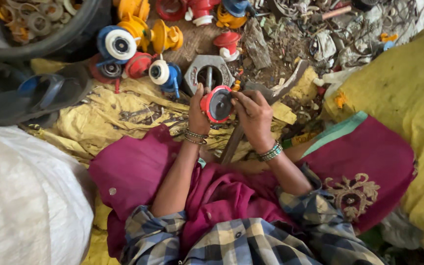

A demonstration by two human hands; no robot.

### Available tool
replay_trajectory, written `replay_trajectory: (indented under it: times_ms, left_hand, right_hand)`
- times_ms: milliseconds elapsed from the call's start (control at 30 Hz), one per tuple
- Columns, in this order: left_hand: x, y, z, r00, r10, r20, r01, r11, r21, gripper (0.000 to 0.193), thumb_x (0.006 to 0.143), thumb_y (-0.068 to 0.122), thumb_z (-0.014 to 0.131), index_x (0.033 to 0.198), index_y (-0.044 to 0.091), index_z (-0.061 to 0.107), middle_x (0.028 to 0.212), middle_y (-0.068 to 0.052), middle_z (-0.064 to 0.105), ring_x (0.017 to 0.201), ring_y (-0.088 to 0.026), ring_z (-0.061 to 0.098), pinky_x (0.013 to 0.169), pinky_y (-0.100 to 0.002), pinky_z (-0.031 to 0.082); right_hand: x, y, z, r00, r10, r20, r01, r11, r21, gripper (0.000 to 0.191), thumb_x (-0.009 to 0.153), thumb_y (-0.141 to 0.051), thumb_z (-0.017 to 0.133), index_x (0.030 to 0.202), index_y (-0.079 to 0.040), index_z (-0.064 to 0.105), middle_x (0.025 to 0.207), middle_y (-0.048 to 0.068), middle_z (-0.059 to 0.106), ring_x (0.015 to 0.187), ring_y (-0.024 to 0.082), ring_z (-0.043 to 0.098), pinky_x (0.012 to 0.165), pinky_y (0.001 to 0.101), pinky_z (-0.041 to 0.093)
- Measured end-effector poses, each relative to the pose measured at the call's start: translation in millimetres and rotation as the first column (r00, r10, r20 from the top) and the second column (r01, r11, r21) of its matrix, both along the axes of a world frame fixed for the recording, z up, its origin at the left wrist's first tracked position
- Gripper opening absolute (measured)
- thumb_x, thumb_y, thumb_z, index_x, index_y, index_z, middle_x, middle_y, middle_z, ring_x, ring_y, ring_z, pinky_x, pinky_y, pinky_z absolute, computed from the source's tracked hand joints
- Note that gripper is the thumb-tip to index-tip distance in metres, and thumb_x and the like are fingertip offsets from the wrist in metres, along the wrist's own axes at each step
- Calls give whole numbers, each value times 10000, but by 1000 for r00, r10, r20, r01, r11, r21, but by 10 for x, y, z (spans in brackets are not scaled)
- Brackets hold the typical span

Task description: The person sits on the floor and uses a hammer to strike small colorful plastic components placed on a metal fixture. They repeatedly reposition the parts and strike them to separate or reshape them, handling each piece individually.

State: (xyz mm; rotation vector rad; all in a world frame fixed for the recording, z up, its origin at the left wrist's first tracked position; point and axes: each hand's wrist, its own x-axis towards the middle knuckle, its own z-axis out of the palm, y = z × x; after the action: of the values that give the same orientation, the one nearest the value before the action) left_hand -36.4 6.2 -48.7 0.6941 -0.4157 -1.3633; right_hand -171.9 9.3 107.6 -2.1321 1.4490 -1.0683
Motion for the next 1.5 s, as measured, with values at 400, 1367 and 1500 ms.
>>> replay_trajectory:
  times_ms: [400,1367,1500]
  left_hand:
    - [-59,68,85,825,109,554,-88,994,-64,472,1189,397,379,1015,27,614,908,-31,592,802,-118,549,748,-299,481]
    - [88,-15,170,993,-11,-115,25,993,115,303,1101,348,517,937,112,614,820,38,581,741,-47,546,682,-237,454]
    - [154,-48,98,966,-45,-253,52,998,20,306,1135,325,520,924,117,600,826,38,576,754,-60,556,701,-254,472]
  right_hand:
    - [8,-10,5,992,-84,-96,75,993,-94,141,892,-43,816,1001,-41,726,929,106,686,774,255,688,673,368,552]
    - [-31,40,53,991,130,-7,-130,990,59,190,893,-8,807,1045,-71,712,993,76,711,821,184,680,693,311,546]
    - [-10,126,163,923,334,-191,-360,925,-120,261,841,38,771,1068,-68,698,1016,76,689,911,273,649,797,398,535]
